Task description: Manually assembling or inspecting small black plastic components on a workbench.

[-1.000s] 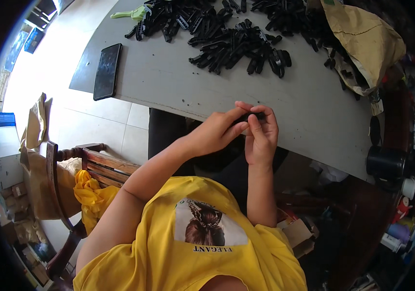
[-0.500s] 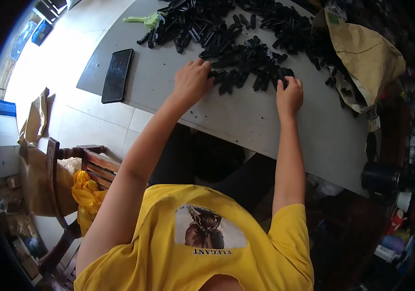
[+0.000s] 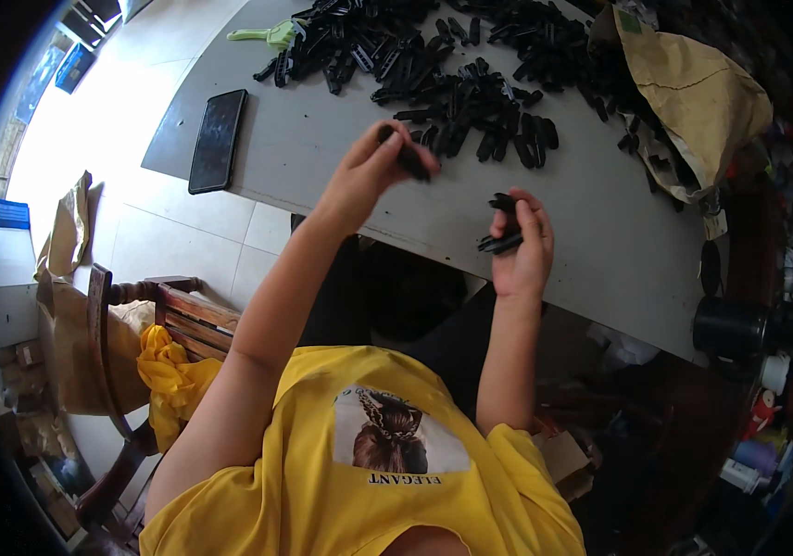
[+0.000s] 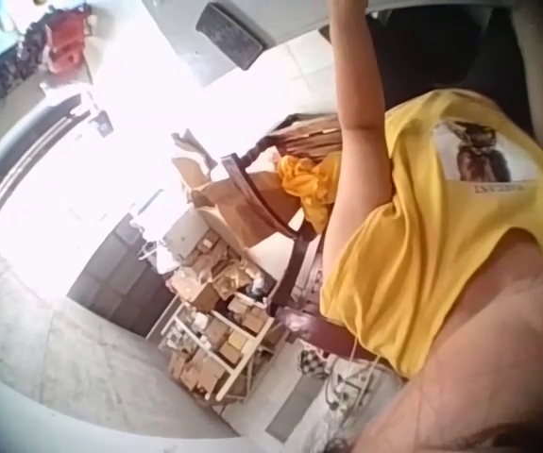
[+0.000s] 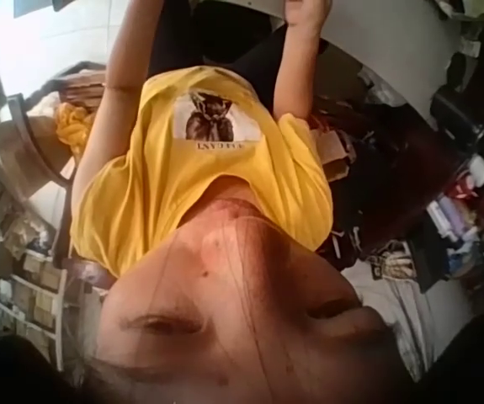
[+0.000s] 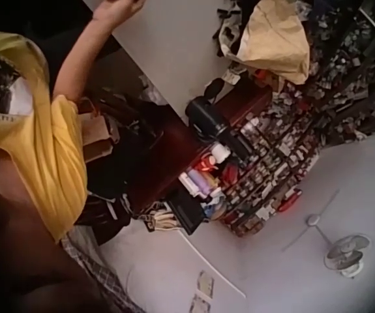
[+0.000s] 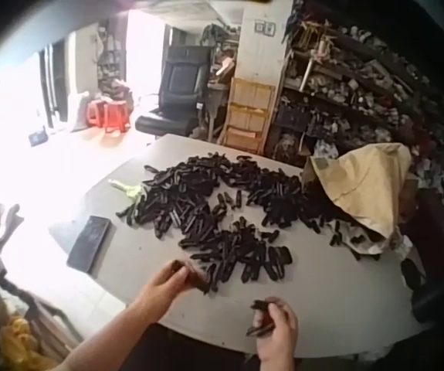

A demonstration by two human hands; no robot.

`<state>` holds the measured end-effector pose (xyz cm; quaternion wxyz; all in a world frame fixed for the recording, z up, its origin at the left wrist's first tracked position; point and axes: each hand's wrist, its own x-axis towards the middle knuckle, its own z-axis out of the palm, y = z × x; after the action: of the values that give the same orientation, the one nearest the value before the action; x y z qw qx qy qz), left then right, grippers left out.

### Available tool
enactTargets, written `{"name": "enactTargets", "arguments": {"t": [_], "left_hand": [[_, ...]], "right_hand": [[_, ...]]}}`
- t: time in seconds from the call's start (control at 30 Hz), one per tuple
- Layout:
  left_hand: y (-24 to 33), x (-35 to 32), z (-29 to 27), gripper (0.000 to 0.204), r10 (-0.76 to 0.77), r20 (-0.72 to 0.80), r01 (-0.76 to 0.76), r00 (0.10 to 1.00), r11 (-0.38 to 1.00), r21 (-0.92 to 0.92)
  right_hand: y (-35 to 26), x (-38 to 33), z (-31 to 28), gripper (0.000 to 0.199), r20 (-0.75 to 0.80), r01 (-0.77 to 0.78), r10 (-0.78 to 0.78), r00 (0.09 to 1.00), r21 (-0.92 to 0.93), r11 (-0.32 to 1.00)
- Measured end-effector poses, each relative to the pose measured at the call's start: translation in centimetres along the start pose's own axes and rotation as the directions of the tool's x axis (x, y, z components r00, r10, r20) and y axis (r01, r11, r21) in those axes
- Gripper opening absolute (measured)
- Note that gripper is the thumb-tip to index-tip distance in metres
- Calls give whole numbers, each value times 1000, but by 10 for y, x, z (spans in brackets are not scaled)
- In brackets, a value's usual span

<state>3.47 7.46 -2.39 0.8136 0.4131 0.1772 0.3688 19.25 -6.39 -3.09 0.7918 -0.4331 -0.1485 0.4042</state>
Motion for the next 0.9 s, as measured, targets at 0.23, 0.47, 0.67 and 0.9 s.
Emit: {"name": "enactTargets", "arguments": {"t": [0.23,0.47,0.67,0.9], "left_hand": [[-11,-37,28,32,-253,46,242,966,956,166],[-17,-51,42,35,-162,220,-55,962,674,737],[-11,-54,48,35,-100,364,-170,926,750,639],[-12,-55,52,45,-329,397,-98,857,653,751]], "right_hand": [[-3,-32,13,19,21,70,-67,998,-143,987],[-6,-44,28,12,95,288,-275,957,-439,851],[2,-46,21,19,342,583,-474,812,-522,622],[-5,-51,13,53,196,53,-7,981,-232,971]]}}
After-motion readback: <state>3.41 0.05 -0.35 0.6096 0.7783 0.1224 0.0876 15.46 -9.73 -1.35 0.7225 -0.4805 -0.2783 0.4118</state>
